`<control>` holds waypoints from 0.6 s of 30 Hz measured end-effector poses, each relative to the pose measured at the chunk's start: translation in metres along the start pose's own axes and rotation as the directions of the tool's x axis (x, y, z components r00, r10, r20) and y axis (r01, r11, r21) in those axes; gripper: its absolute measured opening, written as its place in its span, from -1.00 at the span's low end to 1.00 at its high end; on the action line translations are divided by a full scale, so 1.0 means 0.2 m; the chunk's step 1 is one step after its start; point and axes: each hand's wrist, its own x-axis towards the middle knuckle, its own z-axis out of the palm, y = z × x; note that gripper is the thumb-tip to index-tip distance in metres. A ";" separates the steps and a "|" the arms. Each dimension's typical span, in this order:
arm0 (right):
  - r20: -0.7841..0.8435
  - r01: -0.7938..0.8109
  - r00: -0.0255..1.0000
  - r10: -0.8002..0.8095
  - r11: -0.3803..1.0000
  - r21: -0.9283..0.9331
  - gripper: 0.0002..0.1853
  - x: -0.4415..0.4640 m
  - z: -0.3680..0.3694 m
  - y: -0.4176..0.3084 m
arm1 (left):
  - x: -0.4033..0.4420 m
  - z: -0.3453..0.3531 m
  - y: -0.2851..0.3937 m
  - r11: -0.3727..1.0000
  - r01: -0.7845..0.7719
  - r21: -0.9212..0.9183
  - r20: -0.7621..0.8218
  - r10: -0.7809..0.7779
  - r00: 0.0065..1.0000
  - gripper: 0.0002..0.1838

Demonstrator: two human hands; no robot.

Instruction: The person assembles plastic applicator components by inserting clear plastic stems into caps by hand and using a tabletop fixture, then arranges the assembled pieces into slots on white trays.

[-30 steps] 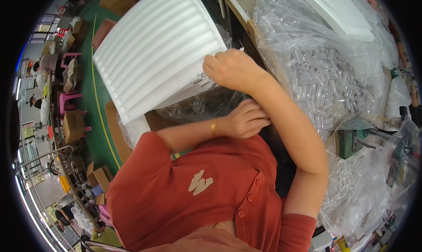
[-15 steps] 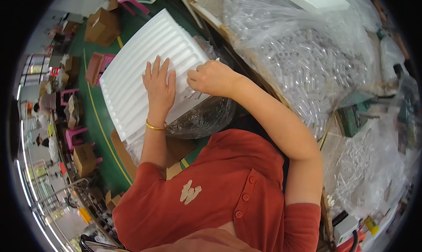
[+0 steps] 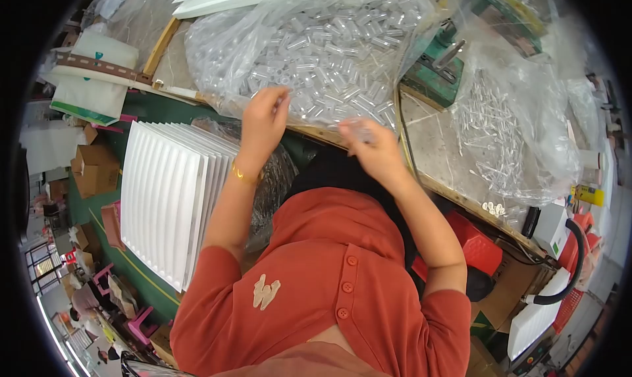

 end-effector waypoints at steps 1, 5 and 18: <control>-0.090 -0.034 0.995 0.036 0.999 0.024 -0.81 -0.02 -0.09 -0.01 | 0.08 0.04 -0.02 1.000 -0.010 0.001 0.002 0.010 1.000 -0.85; -0.311 -0.079 0.943 0.121 0.986 0.146 -0.78 -0.11 -0.38 0.05 | 0.32 0.20 -0.16 0.865 -0.320 0.386 0.120 0.297 0.947 -0.82; -0.537 0.077 0.826 -0.170 0.978 -0.192 -0.82 0.08 -0.59 -0.04 | 0.52 0.61 0.30 0.849 0.281 -0.447 0.548 0.012 0.836 -0.72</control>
